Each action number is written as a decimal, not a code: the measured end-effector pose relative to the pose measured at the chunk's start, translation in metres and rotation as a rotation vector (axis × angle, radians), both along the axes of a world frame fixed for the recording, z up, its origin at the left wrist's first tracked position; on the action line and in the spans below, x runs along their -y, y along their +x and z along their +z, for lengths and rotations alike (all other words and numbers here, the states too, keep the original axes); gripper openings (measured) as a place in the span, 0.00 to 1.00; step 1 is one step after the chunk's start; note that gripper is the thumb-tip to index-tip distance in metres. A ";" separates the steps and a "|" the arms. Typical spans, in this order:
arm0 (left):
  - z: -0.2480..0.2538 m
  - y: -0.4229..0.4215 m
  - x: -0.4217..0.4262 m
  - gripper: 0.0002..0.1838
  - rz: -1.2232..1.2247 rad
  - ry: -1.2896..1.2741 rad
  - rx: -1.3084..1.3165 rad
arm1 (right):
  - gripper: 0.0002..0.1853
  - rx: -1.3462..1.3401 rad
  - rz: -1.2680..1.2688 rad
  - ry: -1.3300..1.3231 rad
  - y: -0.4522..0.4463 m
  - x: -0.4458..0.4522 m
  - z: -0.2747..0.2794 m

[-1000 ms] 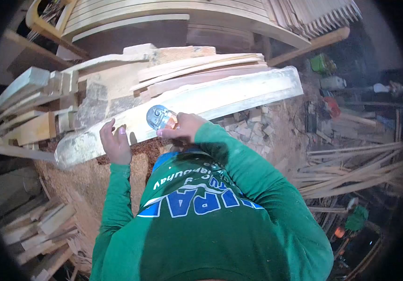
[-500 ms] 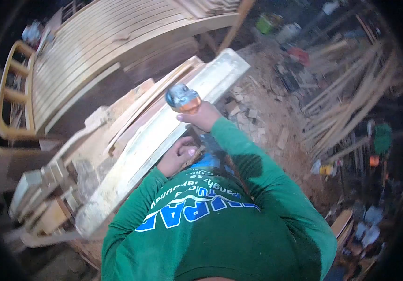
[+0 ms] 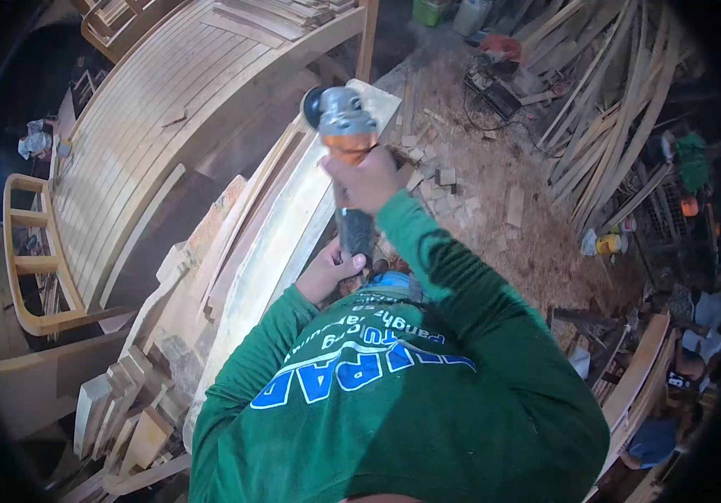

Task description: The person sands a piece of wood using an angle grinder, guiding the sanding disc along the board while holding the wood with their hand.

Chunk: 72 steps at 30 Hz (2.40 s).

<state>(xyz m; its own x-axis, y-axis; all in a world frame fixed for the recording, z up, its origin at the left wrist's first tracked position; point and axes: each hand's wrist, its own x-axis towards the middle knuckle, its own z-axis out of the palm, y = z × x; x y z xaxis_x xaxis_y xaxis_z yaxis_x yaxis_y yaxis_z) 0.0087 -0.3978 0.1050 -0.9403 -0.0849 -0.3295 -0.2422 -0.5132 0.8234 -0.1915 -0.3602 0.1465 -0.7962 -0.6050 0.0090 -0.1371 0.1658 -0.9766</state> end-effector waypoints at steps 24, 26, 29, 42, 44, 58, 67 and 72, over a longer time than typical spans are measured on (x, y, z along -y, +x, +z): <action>-0.032 0.055 0.102 0.19 0.006 -1.606 0.332 | 0.19 0.183 -0.296 -0.054 -0.082 -0.173 0.071; -0.035 0.058 0.106 0.17 0.175 -1.558 0.386 | 0.19 0.146 -0.299 -0.082 -0.075 -0.174 0.074; -0.046 0.062 0.104 0.18 0.369 -1.482 0.379 | 0.18 0.151 -0.303 -0.132 -0.070 -0.172 0.079; -0.041 0.055 0.059 0.32 0.209 -1.608 0.334 | 0.17 0.168 -0.225 -0.091 -0.062 -0.165 0.075; -0.049 0.061 0.056 0.32 0.232 -1.643 0.314 | 0.18 0.174 -0.211 -0.051 -0.062 -0.165 0.074; -0.050 0.068 0.052 0.25 0.161 -1.668 0.259 | 0.18 0.048 -0.173 0.069 -0.059 -0.149 0.079; -0.039 0.066 0.065 0.19 0.070 -1.664 0.215 | 0.23 0.156 -0.111 -0.009 -0.063 -0.150 0.069; -0.040 0.064 0.061 0.24 0.075 -1.623 0.304 | 0.22 0.159 -0.121 -0.072 -0.064 -0.148 0.066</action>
